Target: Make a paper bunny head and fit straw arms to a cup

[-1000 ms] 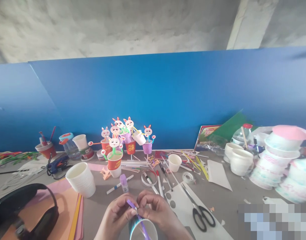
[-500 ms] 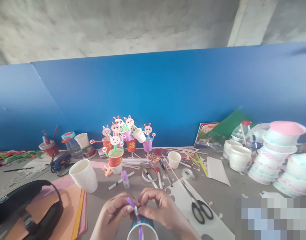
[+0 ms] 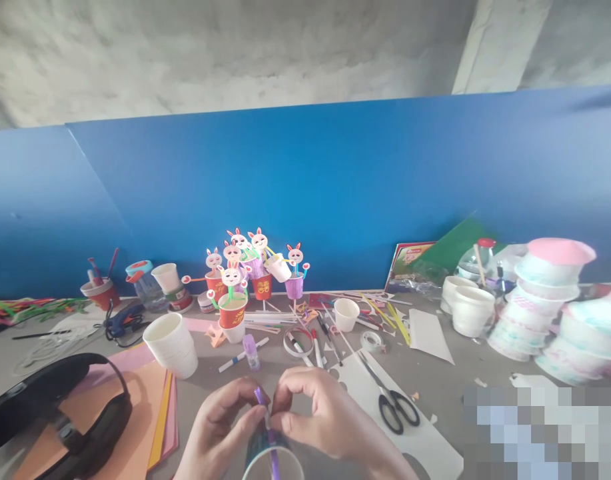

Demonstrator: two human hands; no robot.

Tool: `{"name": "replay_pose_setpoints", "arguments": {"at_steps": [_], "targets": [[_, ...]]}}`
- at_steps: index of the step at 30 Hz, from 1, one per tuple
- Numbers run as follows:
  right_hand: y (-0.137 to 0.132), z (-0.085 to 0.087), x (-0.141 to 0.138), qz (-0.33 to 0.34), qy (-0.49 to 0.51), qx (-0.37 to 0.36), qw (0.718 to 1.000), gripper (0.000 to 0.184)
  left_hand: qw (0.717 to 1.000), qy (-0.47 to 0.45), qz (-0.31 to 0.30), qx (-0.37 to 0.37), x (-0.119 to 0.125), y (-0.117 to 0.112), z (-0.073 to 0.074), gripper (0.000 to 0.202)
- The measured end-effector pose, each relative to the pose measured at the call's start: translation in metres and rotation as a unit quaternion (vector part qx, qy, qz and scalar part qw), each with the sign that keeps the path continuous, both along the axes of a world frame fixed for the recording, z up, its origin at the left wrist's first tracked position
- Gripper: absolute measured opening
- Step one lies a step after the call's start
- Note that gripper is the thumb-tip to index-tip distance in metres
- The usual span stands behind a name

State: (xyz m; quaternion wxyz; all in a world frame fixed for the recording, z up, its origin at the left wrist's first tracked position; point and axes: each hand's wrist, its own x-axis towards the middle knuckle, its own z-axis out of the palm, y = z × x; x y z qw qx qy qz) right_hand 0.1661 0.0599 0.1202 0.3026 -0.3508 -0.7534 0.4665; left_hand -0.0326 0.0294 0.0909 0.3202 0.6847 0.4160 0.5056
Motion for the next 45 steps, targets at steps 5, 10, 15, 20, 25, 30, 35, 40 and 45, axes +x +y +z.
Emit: {"name": "replay_pose_setpoints", "arguments": {"at_steps": [5, 10, 15, 20, 25, 30, 35, 40, 45], "targets": [[0.002, 0.009, -0.003, 0.004, -0.038, 0.016, 0.999, 0.011, 0.997, -0.031, -0.018, -0.061, -0.003, -0.003, -0.002, 0.024], [0.006, 0.018, -0.004, 0.047, -0.065, 0.035, 0.996, 0.010, 0.982, -0.105, -0.077, -0.140, -0.005, -0.004, -0.001, 0.033], [0.008, 0.023, -0.003, 0.090, -0.072, 0.007, 0.993, 0.005, 0.951, -0.189, -0.128, -0.209, -0.003, -0.007, 0.001, 0.035], [0.004, 0.024, -0.006, 0.091, -0.061, -0.023, 0.994, 0.006, 0.943, -0.219, -0.120, -0.219, 0.000, -0.012, 0.003, 0.035], [0.003, 0.024, -0.008, 0.095, -0.053, -0.021, 0.994, 0.007, 0.946, -0.209, -0.112, -0.220, 0.000, -0.014, 0.003, 0.035], [0.003, 0.024, -0.008, 0.096, -0.047, -0.028, 0.994, 0.008, 0.945, -0.223, -0.120, -0.207, 0.000, -0.013, 0.002, 0.034], [0.004, 0.021, -0.008, 0.097, -0.043, -0.029, 0.994, 0.009, 0.940, -0.240, -0.112, -0.215, 0.002, -0.015, 0.007, 0.034], [0.005, 0.021, -0.009, 0.098, -0.043, -0.029, 0.994, 0.013, 0.937, -0.243, -0.115, -0.223, 0.003, -0.017, 0.010, 0.035], [0.004, 0.022, -0.009, 0.097, -0.047, -0.031, 0.994, 0.012, 0.939, -0.236, -0.116, -0.220, 0.001, -0.015, 0.007, 0.034]]}}
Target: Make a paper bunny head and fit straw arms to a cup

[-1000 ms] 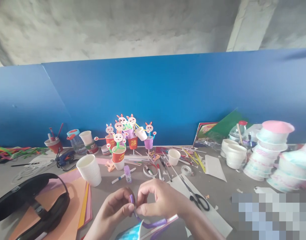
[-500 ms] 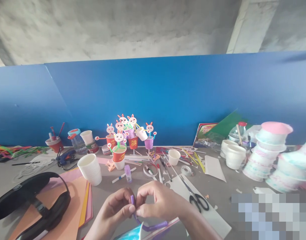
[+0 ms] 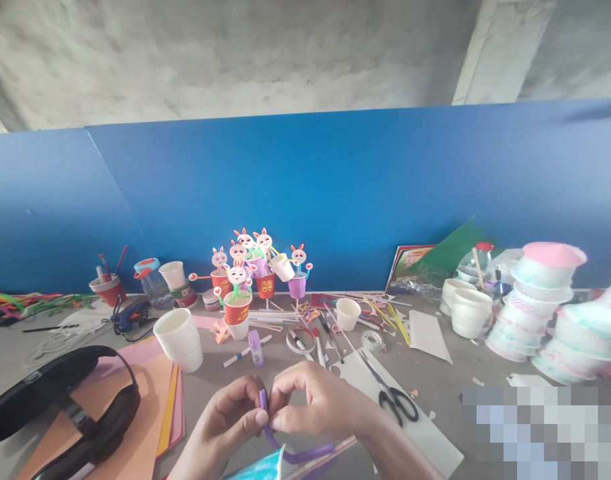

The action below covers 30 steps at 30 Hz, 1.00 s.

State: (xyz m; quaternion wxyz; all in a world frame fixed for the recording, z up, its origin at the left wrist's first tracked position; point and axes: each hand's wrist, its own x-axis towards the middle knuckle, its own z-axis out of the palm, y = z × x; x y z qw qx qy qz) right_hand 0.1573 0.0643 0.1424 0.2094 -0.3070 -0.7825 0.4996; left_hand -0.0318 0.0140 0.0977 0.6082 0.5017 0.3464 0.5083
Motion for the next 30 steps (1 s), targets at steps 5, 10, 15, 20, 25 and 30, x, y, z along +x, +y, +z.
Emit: {"name": "replay_pose_setpoints", "arguments": {"at_steps": [5, 10, 15, 20, 25, 30], "targets": [[0.003, 0.000, -0.001, 0.016, 0.010, 0.014, 1.000, 0.007, 1.000, 0.003, 0.007, 0.000, -0.001, 0.001, -0.003, 0.035], [0.005, -0.001, 0.000, 0.018, 0.014, 0.011, 1.000, 0.006, 1.000, -0.011, 0.000, 0.001, 0.000, 0.002, -0.004, 0.036], [0.009, -0.005, 0.003, 0.035, 0.010, -0.012, 0.999, 0.013, 1.000, -0.019, -0.013, 0.008, -0.002, 0.004, -0.007, 0.034], [0.011, -0.003, 0.002, 0.027, -0.034, 0.031, 0.999, 0.006, 0.992, 0.096, 0.020, 0.075, -0.003, 0.010, -0.019, 0.039], [0.007, -0.008, -0.002, -0.033, -0.118, 0.089, 0.989, 0.008, 0.966, 0.205, 0.090, 0.129, -0.002, 0.013, -0.024, 0.039], [0.003, -0.014, -0.007, -0.092, -0.144, 0.161, 0.972, 0.010, 0.980, 0.153, 0.055, 0.112, -0.003, 0.020, -0.039, 0.041]]}}
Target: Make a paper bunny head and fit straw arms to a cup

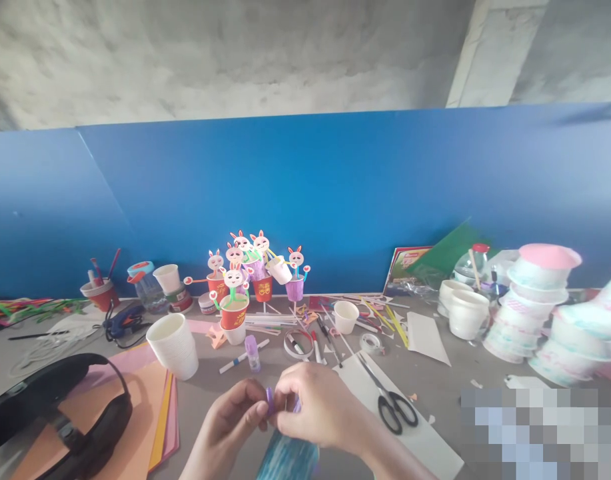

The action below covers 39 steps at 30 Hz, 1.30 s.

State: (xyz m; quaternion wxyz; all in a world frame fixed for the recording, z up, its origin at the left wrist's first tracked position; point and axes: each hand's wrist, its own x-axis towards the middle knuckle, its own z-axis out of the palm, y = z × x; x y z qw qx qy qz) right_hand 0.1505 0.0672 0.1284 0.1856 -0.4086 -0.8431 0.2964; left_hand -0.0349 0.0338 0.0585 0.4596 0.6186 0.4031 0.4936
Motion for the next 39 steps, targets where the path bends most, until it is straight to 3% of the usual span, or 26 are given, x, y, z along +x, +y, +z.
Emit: {"name": "replay_pose_setpoints", "arguments": {"at_steps": [2, 5, 9, 16, 22, 33, 39], "targets": [[-0.002, -0.001, -0.002, -0.014, -0.001, 0.041, 0.999, 0.014, 1.000, -0.018, -0.007, -0.001, 0.000, 0.002, -0.008, 0.038], [-0.006, -0.003, -0.004, -0.024, 0.001, 0.112, 0.993, 0.018, 0.998, 0.013, 0.040, 0.040, 0.000, 0.002, -0.016, 0.030], [-0.008, -0.011, -0.009, -0.028, 0.013, 0.203, 0.979, 0.019, 0.983, 0.072, 0.119, 0.118, 0.003, -0.003, -0.013, 0.020], [-0.007, -0.025, -0.019, -0.038, 0.022, 0.316, 0.948, 0.022, 0.957, 0.123, 0.163, 0.204, 0.008, -0.007, -0.007, 0.015], [-0.007, -0.031, -0.021, -0.050, 0.033, 0.327, 0.943, 0.021, 0.964, 0.113, 0.158, 0.180, 0.006, -0.004, -0.005, 0.016], [-0.016, -0.020, -0.020, -0.055, 0.054, 0.292, 0.953, 0.021, 0.966, 0.119, 0.155, 0.170, 0.004, -0.009, -0.002, 0.019], [-0.019, -0.023, -0.023, -0.051, 0.009, 0.352, 0.935, 0.026, 0.959, 0.128, 0.173, 0.186, 0.005, -0.010, -0.003, 0.018]]}}
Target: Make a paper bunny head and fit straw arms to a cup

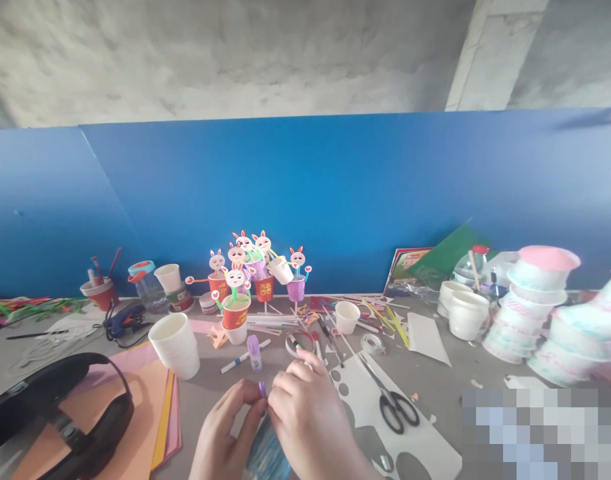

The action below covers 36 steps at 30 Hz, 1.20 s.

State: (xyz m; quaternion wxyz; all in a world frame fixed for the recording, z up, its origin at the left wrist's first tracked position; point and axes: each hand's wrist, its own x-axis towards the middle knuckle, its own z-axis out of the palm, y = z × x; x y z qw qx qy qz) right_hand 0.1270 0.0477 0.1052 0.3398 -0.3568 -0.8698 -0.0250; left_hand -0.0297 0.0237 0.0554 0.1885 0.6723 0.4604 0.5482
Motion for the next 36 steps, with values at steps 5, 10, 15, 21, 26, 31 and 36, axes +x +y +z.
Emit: {"name": "replay_pose_setpoints", "arguments": {"at_steps": [5, 10, 15, 21, 26, 31, 36], "targets": [[-0.006, -0.008, -0.007, -0.021, -0.003, 0.045, 0.999, 0.025, 1.000, -0.002, 0.012, -0.028, -0.002, 0.000, -0.002, 0.024], [-0.011, 0.000, -0.002, 0.005, 0.021, -0.010, 1.000, 0.027, 0.999, -0.022, -0.011, -0.043, -0.006, -0.002, 0.000, 0.024], [-0.010, 0.012, 0.008, 0.023, 0.066, -0.093, 0.993, 0.021, 0.998, -0.029, -0.046, -0.027, -0.007, -0.006, 0.004, 0.021], [-0.011, 0.019, 0.010, 0.036, 0.070, -0.131, 0.988, 0.018, 0.997, -0.033, -0.066, -0.004, -0.007, -0.008, 0.009, 0.017], [-0.014, 0.025, 0.013, 0.043, 0.058, -0.128, 0.989, 0.019, 0.996, -0.027, -0.087, -0.010, -0.009, -0.010, 0.017, 0.017], [-0.015, 0.030, 0.013, 0.049, 0.044, -0.124, 0.990, 0.021, 0.995, -0.017, -0.098, -0.017, -0.010, -0.012, 0.024, 0.020], [-0.015, 0.033, 0.012, 0.054, 0.037, -0.131, 0.989, 0.022, 0.995, -0.021, -0.102, -0.003, -0.010, -0.012, 0.022, 0.016]]}}
